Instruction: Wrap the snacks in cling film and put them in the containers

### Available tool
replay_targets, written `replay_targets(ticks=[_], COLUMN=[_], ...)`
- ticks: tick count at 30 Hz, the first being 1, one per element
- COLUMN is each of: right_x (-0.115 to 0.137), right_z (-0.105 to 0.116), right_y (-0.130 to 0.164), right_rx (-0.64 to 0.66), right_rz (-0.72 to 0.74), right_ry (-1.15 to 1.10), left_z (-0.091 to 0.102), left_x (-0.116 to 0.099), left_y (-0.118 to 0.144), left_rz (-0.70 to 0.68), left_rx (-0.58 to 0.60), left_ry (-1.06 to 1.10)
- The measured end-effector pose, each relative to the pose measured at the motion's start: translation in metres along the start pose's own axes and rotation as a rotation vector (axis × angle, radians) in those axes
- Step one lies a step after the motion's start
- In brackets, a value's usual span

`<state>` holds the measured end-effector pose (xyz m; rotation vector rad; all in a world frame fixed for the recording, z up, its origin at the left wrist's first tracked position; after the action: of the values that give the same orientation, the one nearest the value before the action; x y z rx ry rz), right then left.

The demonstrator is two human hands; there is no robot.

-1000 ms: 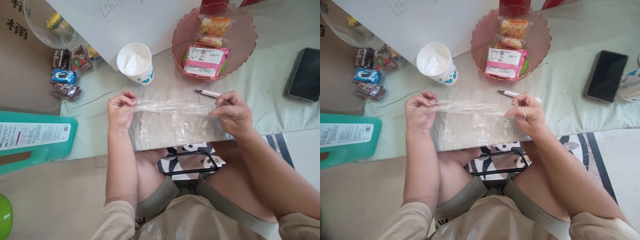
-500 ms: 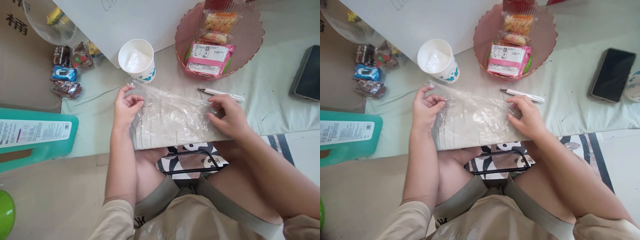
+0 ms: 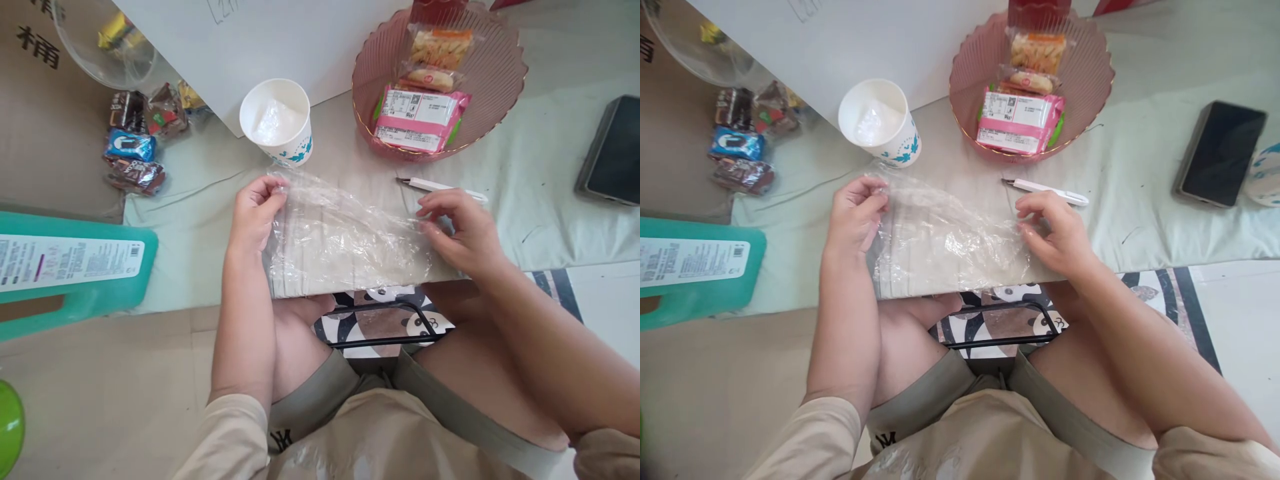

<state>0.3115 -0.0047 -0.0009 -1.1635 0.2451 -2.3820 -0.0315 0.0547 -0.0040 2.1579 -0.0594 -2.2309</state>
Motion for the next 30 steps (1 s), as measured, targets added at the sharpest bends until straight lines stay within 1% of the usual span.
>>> replay_targets(ticks=[2,4,7,8,10,12,13,14,15,16,17,18,20,21,23,26,28,30], right_x=[-0.001,0.000,0.003,0.006,0.014,0.027,0.035,0.042,0.048,0.052,0.054,0.054,0.051,0.049,0.049,0.054,0.059,0.062], right_z=[0.000,0.000,0.005,0.007,0.014,0.017,0.015,0.010,0.003,-0.007,-0.017,-0.026,-0.040,-0.045,-0.047,-0.041,-0.038,-0.039], right_y=[0.000,0.001,0.003,0.004,0.007,0.009,0.010,0.010,0.010,0.009,0.008,0.007,0.005,0.005,0.005,0.009,0.013,0.017], right_rx=[0.004,0.031,0.054,0.032,-0.075,-0.200,-0.228,-0.218,-0.170,-0.097,-0.030,0.005,0.032,0.021,-0.030,-0.121,-0.105,-0.028], right_rz=[0.003,0.011,-0.029,-0.058,-0.105,-0.075,-0.028,0.024,0.064,0.073,0.046,-0.004,-0.081,-0.090,-0.041,0.106,0.209,0.320], right_ry=[0.026,0.069,0.164,0.217,0.340,0.410,0.405,0.382,0.354,0.339,0.341,0.359,0.398,0.417,0.428,0.395,0.375,0.352], left_z=[-0.001,-0.003,-0.004,-0.004,-0.004,-0.004,-0.004,-0.004,-0.004,-0.004,-0.004,-0.004,-0.005,-0.006,-0.006,-0.004,-0.001,0.003], left_x=[-0.001,-0.004,-0.007,-0.007,-0.008,-0.008,-0.008,-0.008,-0.008,-0.008,-0.008,-0.009,-0.009,-0.009,-0.007,-0.002,0.003,0.007], left_y=[-0.002,-0.003,-0.004,-0.005,-0.005,-0.005,-0.005,-0.005,-0.004,-0.003,-0.002,-0.001,0.001,0.002,0.003,0.000,-0.003,-0.006], left_rz=[-0.059,-0.101,-0.098,-0.097,-0.108,-0.123,-0.126,-0.127,-0.134,-0.146,-0.160,-0.176,-0.187,-0.176,-0.134,-0.097,-0.128,-0.192], left_rx=[-0.028,-0.031,-0.050,-0.065,-0.093,-0.095,-0.080,-0.056,-0.028,0.000,0.028,0.050,0.056,0.039,-0.020,-0.097,-0.107,-0.125], left_ry=[0.074,0.165,0.231,0.233,0.233,0.230,0.224,0.216,0.209,0.203,0.200,0.198,0.195,0.189,0.169,0.126,0.091,0.060])
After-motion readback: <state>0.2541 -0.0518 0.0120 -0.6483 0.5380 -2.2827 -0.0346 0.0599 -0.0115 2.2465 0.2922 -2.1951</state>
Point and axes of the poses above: each hand's wrist, its own y-axis away from the middle knuckle, its own z-axis out of the back of the hand, x = y × z, the point moved 2 cm from there along -y, towards the middle knuckle, and after that the axes turned 8 degrees about x, right-handed, at the moved point
